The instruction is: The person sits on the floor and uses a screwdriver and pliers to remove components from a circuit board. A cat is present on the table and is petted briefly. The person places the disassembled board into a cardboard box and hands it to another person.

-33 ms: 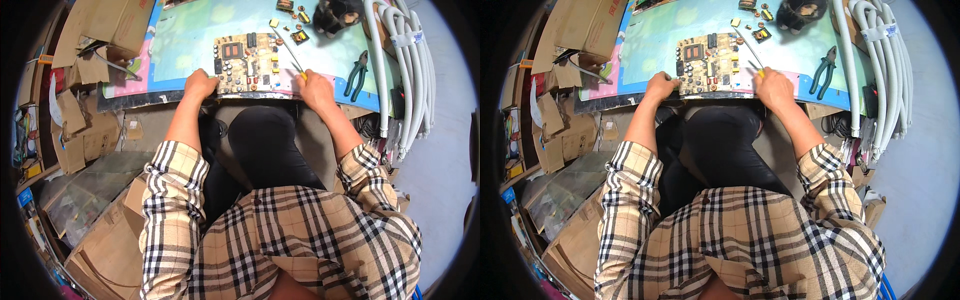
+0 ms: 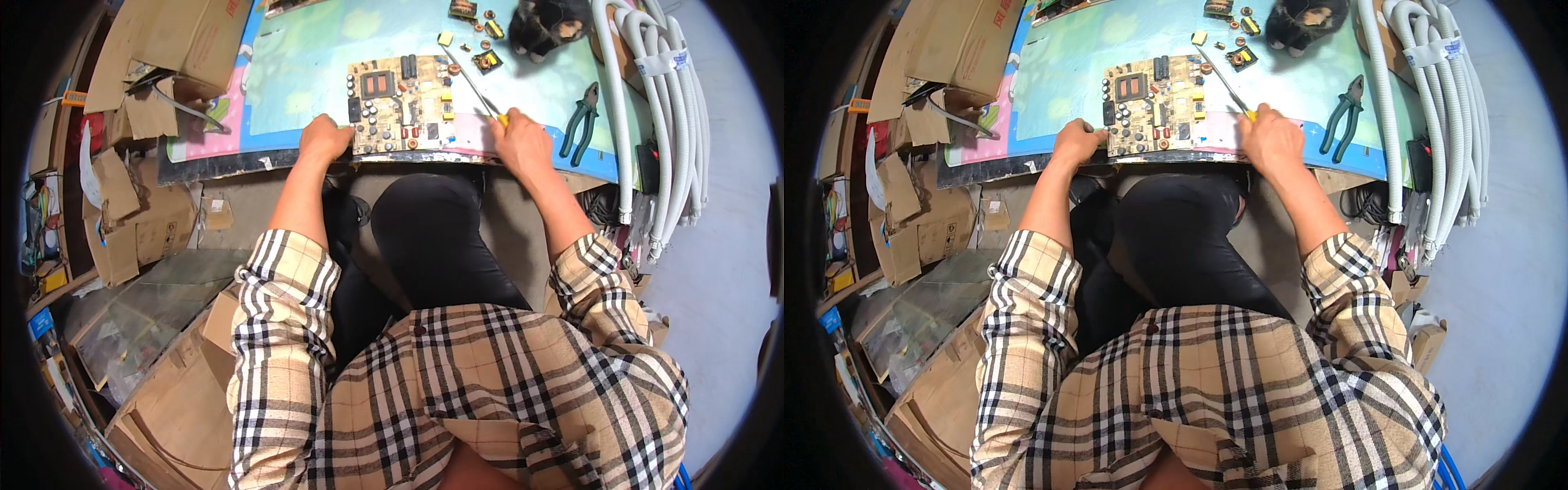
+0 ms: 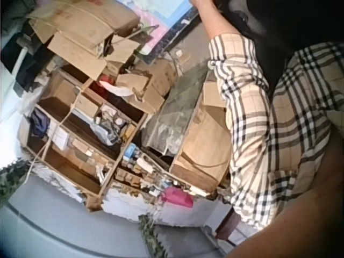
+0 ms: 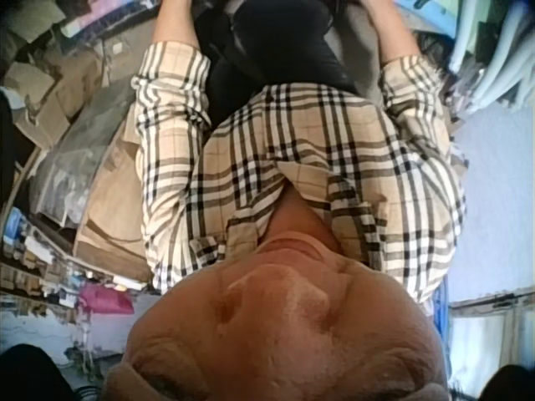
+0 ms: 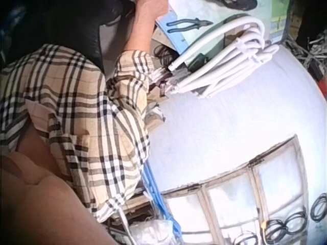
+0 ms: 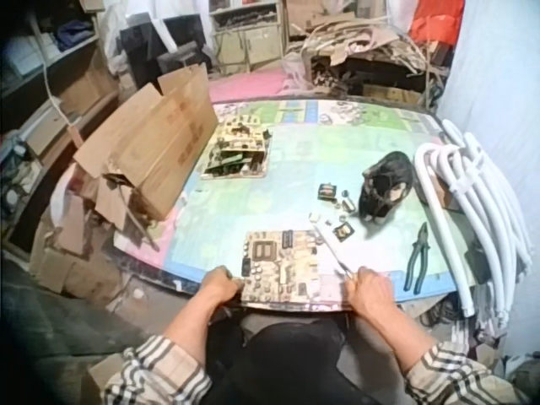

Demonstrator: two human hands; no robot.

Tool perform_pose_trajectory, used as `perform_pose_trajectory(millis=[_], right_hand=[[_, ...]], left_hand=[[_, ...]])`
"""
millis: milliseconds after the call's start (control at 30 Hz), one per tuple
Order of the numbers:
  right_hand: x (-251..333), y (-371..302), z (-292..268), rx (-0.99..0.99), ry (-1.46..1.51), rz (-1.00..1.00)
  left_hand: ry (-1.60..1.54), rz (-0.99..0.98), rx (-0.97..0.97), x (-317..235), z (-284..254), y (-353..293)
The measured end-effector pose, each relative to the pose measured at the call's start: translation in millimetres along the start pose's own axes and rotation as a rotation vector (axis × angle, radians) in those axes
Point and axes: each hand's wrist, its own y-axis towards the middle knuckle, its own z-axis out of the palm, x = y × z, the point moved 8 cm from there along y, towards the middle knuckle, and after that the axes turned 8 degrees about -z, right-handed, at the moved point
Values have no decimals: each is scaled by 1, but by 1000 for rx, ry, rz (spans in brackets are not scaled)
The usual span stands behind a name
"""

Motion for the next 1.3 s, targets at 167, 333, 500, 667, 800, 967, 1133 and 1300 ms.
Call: perform_pose_trajectory(millis=[167,333,500,667,800,967,1133,1300], right_hand=[[-61,8,-14,-140,-186,58],[-37,-9,-26,-305,-188,-151],[-4,-35,-13,-209,-82,-171],[-21,-35,11,-85,-20,-118],[-24,-28,16,-57,-16,-101],[-31,-28,12,-79,75,-51],[-36,-27,17,-70,232,-6],[-31,-27,22,-3,310,59]], left_hand=[[-174,-204,-13,17,8,21],[-370,-307,22,22,16,28],[-633,-327,123,11,28,22],[-1043,-263,445,-11,24,0],[-1317,-67,622,-42,10,-18],[-1466,-76,539,-36,-1,-9],[-1741,-122,596,-5,-14,-5],[-1824,-393,487,1,50,-13]])
